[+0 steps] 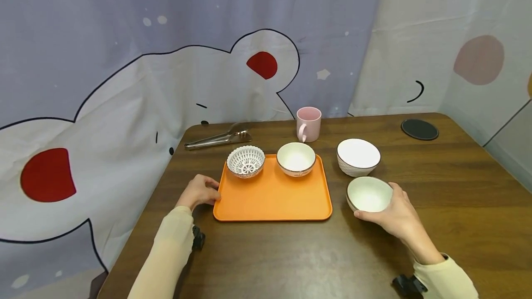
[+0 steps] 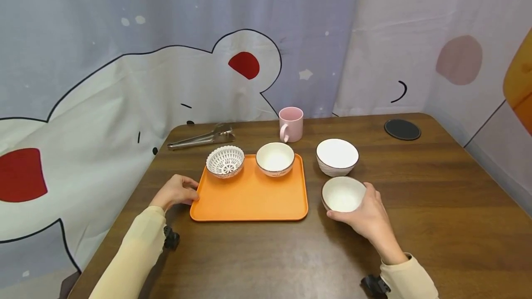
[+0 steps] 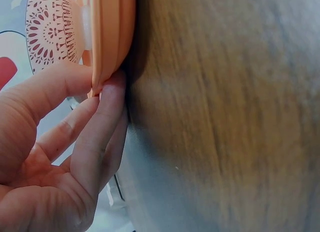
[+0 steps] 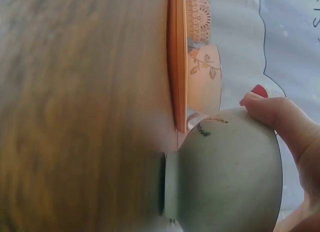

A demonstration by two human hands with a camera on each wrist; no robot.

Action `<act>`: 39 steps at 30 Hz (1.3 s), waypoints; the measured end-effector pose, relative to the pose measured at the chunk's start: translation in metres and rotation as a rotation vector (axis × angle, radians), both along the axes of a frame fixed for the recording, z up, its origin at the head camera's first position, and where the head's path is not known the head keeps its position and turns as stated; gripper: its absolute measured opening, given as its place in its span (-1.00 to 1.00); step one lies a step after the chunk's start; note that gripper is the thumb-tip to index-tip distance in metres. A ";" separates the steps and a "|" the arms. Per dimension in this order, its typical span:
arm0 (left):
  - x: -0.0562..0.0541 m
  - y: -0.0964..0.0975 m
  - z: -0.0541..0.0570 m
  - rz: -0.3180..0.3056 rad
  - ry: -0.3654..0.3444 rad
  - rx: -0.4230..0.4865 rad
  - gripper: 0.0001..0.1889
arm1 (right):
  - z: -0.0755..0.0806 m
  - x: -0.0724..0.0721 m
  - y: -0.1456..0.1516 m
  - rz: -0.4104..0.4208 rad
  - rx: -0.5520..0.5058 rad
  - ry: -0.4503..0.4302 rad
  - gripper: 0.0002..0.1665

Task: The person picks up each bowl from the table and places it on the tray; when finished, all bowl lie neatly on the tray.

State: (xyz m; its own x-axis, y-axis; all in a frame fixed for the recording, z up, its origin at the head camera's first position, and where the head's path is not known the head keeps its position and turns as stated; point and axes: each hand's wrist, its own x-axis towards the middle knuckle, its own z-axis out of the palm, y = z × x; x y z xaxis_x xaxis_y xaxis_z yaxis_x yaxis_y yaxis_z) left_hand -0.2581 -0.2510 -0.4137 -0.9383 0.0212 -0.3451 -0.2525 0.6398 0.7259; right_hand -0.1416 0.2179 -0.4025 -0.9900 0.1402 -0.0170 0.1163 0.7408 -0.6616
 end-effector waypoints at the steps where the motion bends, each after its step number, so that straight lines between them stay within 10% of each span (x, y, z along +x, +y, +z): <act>1: 0.000 0.000 0.000 -0.002 -0.001 -0.002 -0.52 | 0.000 0.000 0.000 -0.002 0.000 0.002 0.45; 39: 0.005 0.002 0.001 0.016 0.016 0.001 -0.53 | 0.001 -0.004 -0.035 0.034 -0.069 0.030 0.39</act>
